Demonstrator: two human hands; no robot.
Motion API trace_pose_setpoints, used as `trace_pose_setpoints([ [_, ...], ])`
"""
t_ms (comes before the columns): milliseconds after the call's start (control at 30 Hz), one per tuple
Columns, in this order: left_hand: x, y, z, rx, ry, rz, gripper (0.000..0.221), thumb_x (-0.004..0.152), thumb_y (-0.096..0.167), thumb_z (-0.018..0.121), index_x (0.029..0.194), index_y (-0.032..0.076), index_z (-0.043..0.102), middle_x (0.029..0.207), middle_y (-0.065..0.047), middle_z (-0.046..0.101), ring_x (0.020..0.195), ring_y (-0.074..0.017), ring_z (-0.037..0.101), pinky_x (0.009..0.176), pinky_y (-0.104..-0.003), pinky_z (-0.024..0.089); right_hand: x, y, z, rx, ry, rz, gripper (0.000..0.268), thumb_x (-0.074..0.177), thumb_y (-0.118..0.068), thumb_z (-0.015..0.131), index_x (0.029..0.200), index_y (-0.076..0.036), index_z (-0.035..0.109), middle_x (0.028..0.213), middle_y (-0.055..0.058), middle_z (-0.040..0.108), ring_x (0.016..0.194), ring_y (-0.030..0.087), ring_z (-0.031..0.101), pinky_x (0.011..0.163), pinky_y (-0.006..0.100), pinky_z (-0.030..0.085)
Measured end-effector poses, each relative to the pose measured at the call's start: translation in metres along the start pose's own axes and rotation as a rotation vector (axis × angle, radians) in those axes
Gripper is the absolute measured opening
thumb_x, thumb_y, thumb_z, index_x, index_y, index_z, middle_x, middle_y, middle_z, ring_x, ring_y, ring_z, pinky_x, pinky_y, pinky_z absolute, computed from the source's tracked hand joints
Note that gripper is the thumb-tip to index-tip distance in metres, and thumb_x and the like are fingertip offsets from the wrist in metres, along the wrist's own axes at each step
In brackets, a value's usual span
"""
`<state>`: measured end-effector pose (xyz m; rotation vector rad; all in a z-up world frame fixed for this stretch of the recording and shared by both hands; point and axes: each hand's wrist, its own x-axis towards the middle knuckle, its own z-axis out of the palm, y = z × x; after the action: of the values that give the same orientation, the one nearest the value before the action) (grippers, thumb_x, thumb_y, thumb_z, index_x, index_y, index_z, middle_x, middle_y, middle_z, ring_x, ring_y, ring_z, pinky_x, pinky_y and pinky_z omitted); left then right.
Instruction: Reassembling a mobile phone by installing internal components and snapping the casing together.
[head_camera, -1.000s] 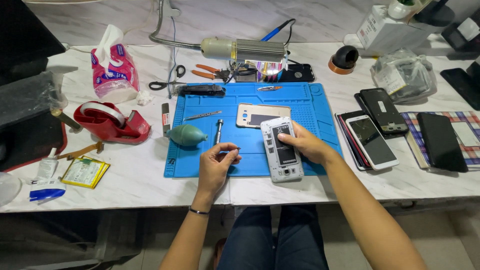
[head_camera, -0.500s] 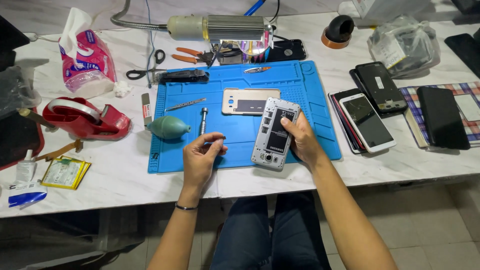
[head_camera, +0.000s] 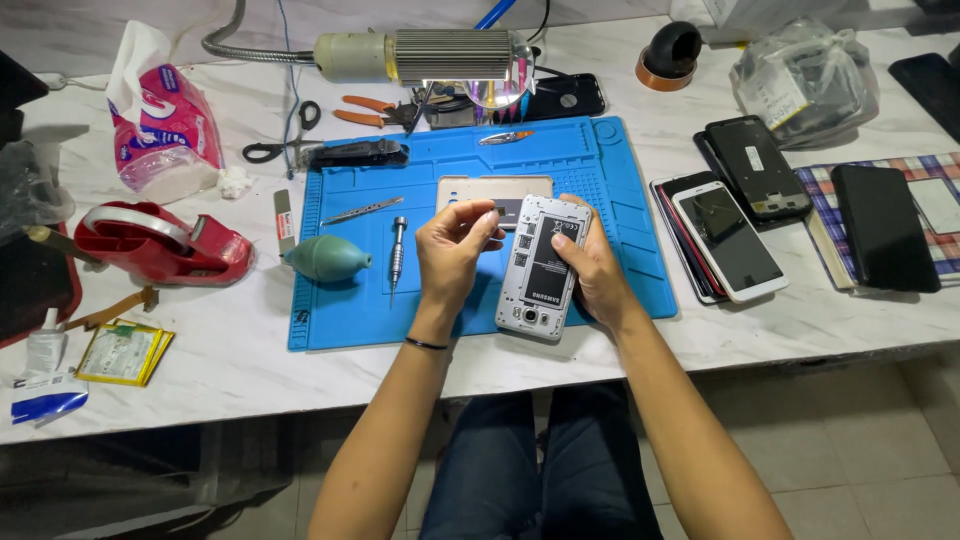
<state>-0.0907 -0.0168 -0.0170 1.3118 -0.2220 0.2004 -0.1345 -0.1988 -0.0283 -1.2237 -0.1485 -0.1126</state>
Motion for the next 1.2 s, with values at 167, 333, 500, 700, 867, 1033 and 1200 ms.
trace_pose_setpoints([
  [167,-0.005,-0.011,-0.001,-0.018,0.037,-0.060,0.017,0.090,0.003,0.076,0.106,-0.003,0.074,0.088,-0.018,0.076,0.073,-0.0221,0.076,0.063,-0.035,0.068,-0.008,-0.007,0.006,-0.049,0.012,0.013,0.075,0.099,-0.017,0.060,0.161,-0.016,0.018,0.131,0.018,0.059,0.107,0.024,0.065,0.086,0.044,0.062],
  [333,-0.011,-0.010,-0.002,0.011,0.014,-0.107,0.017,0.088,0.003,0.078,0.104,-0.001,0.076,0.085,-0.019,0.076,0.071,-0.0215,0.076,0.062,-0.035,0.068,-0.008,-0.019,0.013,-0.098,0.010,0.032,0.084,0.099,-0.015,0.057,0.165,-0.020,0.005,0.138,0.022,0.057,0.111,0.027,0.065,0.089,0.045,0.062],
  [500,-0.011,-0.012,0.000,-0.024,0.015,-0.106,0.017,0.087,0.003,0.079,0.103,-0.003,0.076,0.084,-0.020,0.076,0.070,-0.0220,0.076,0.059,-0.034,0.068,0.000,-0.012,0.002,-0.134,-0.043,-0.005,0.086,0.102,-0.013,0.054,0.164,-0.028,-0.004,0.140,0.025,0.059,0.109,0.030,0.069,0.085,0.047,0.064],
  [700,-0.012,-0.008,0.002,-0.023,0.014,-0.112,0.017,0.089,0.003,0.078,0.104,-0.004,0.076,0.085,-0.021,0.075,0.072,-0.0233,0.077,0.059,-0.035,0.068,-0.003,-0.017,0.001,-0.186,-0.053,-0.018,0.081,0.104,-0.013,0.051,0.164,-0.030,0.000,0.147,0.025,0.055,0.112,0.028,0.068,0.086,0.045,0.065],
  [867,-0.013,-0.005,0.003,-0.021,-0.002,-0.117,0.018,0.089,0.003,0.078,0.105,-0.004,0.075,0.086,-0.020,0.075,0.075,-0.0244,0.078,0.060,-0.035,0.068,-0.008,-0.027,0.013,-0.195,-0.056,-0.029,0.075,0.105,-0.013,0.050,0.164,-0.029,0.007,0.153,0.024,0.050,0.114,0.028,0.068,0.088,0.044,0.065],
  [1033,-0.015,-0.002,0.005,-0.015,-0.006,-0.131,0.018,0.089,0.003,0.078,0.105,-0.004,0.075,0.087,-0.019,0.075,0.075,-0.0241,0.078,0.061,-0.035,0.068,-0.008,-0.026,0.014,-0.132,-0.037,0.014,0.075,0.104,-0.011,0.048,0.165,-0.029,0.007,0.144,0.025,0.058,0.111,0.027,0.069,0.087,0.043,0.065],
  [1200,-0.015,-0.002,0.004,-0.015,-0.018,-0.136,0.018,0.089,0.004,0.079,0.105,-0.004,0.075,0.085,-0.019,0.075,0.075,-0.0241,0.078,0.062,-0.035,0.068,-0.005,-0.027,0.012,-0.119,-0.060,0.006,0.077,0.103,-0.011,0.048,0.164,-0.030,0.006,0.143,0.025,0.060,0.105,0.026,0.072,0.082,0.041,0.066],
])
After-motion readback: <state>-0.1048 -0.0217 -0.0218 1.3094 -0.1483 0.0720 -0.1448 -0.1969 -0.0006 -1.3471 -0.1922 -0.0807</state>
